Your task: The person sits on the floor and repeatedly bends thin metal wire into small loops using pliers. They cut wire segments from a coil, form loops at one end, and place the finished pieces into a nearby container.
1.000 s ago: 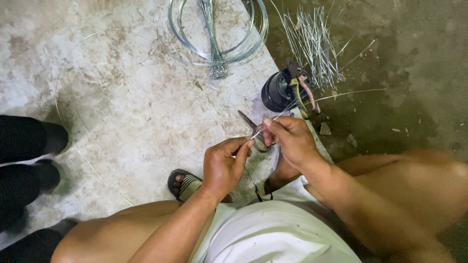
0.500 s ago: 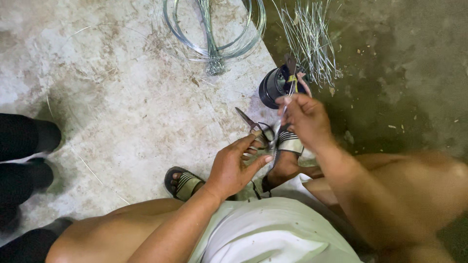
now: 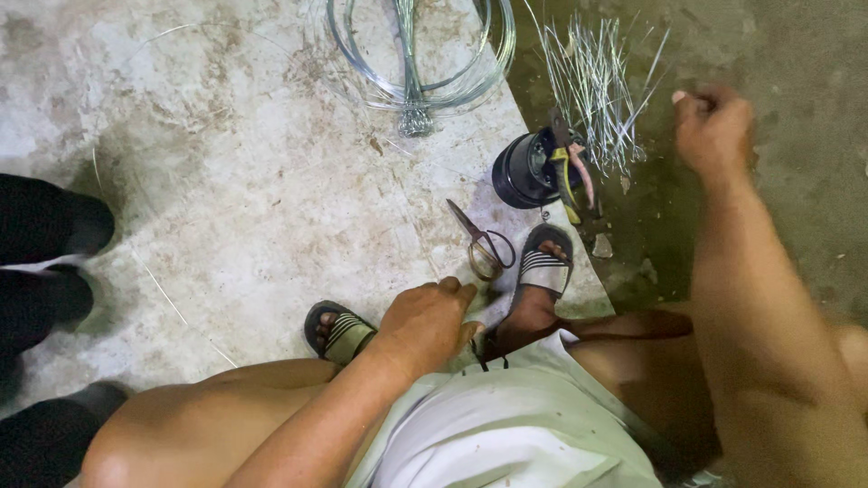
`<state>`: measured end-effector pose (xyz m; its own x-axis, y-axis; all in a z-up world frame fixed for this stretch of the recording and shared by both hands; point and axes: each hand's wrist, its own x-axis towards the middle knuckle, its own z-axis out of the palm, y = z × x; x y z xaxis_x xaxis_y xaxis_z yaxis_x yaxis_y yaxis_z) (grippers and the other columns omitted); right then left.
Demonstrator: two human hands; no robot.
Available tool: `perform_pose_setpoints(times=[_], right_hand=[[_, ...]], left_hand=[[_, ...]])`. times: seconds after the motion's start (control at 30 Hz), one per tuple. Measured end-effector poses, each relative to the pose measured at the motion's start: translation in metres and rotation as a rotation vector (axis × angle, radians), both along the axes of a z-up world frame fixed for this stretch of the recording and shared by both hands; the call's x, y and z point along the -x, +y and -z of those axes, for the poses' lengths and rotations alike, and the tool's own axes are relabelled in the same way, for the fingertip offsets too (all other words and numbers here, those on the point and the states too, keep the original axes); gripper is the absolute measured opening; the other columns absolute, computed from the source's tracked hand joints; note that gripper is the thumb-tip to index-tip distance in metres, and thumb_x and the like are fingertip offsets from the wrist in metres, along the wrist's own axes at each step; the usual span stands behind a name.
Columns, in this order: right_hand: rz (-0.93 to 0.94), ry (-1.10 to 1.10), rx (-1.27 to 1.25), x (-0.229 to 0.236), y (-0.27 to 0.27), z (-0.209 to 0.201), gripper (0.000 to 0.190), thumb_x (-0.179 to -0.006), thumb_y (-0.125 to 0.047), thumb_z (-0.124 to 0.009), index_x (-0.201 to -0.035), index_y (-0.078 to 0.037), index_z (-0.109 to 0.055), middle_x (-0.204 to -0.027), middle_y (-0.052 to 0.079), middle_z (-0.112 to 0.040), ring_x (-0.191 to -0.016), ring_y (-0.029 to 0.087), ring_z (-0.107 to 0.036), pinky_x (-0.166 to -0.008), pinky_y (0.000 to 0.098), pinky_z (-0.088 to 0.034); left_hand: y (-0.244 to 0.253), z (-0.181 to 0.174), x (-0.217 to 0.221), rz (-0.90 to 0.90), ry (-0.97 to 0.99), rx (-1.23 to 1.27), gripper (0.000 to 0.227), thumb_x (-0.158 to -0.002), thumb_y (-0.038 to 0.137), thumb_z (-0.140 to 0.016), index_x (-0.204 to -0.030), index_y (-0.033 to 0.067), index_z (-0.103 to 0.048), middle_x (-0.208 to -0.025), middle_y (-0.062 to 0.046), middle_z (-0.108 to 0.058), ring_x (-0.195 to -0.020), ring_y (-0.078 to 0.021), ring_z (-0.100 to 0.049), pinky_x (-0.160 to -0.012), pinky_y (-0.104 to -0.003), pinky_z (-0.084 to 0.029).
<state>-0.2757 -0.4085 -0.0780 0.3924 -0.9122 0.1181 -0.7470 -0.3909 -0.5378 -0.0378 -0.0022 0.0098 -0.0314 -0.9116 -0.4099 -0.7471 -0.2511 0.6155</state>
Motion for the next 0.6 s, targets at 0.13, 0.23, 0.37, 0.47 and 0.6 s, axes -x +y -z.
perform_pose_setpoints(times=[0.13, 0.23, 0.37, 0.47, 0.6], right_hand=[[-0.074, -0.24, -0.074, -0.062, 0.063, 0.028, 0.018, -0.108, -0.015, -0.068, -0.112, 0.001, -0.075, -0.084, 0.013, -0.071, -0.075, 0.018, -0.064, -0.065, 0.035, -0.05], [-0.229, -0.098, -0.139, -0.113, 0.101, 0.047, 0.014, -0.099, -0.012, -0.07, -0.106, -0.003, -0.078, -0.085, 0.011, -0.075, -0.072, 0.014, -0.067, -0.067, 0.0297, -0.053], [-0.37, -0.159, -0.341, -0.171, 0.12, 0.089, 0.012, -0.095, -0.01, -0.068, -0.103, -0.006, -0.077, -0.087, 0.008, -0.077, -0.074, 0.015, -0.071, -0.068, 0.0302, -0.056], [-0.374, -0.094, -0.362, -0.202, 0.118, 0.122, 0.011, -0.093, -0.01, -0.069, -0.099, -0.009, -0.078, -0.087, 0.009, -0.077, -0.076, 0.02, -0.074, -0.07, 0.0329, -0.057], [-0.45, -0.094, -0.141, -0.236, 0.109, 0.152, 0.012, -0.089, -0.009, -0.07, -0.097, -0.009, -0.08, -0.093, 0.012, -0.076, -0.086, 0.032, -0.073, -0.075, 0.0399, -0.057]], left_hand=[[0.001, 0.002, 0.001, 0.01, -0.013, -0.034, 0.045, -0.086, 0.03, -0.074, -0.121, 0.005, -0.064, -0.11, -0.019, -0.067, -0.099, -0.037, -0.067, -0.081, -0.047, -0.054], [-0.002, 0.002, -0.001, 0.031, -0.056, -0.001, 0.04, -0.085, 0.029, -0.075, -0.115, 0.0039, -0.066, -0.108, -0.017, -0.067, -0.099, -0.0358, -0.067, -0.081, -0.046, -0.054], [-0.001, 0.0, -0.014, -0.037, -0.088, 0.063, 0.04, -0.084, 0.027, -0.075, -0.115, 0.0037, -0.066, -0.105, -0.016, -0.068, -0.097, -0.0346, -0.066, -0.079, -0.045, -0.054], [-0.002, -0.001, -0.023, -0.081, -0.121, 0.066, 0.043, -0.083, 0.026, -0.075, -0.118, 0.0036, -0.066, -0.105, -0.016, -0.068, -0.097, -0.034, -0.066, -0.078, -0.044, -0.054], [-0.001, 0.001, -0.031, -0.104, -0.147, 0.027, 0.046, -0.083, 0.026, -0.075, -0.121, 0.0029, -0.064, -0.107, -0.015, -0.067, -0.098, -0.0333, -0.066, -0.079, -0.043, -0.054]])
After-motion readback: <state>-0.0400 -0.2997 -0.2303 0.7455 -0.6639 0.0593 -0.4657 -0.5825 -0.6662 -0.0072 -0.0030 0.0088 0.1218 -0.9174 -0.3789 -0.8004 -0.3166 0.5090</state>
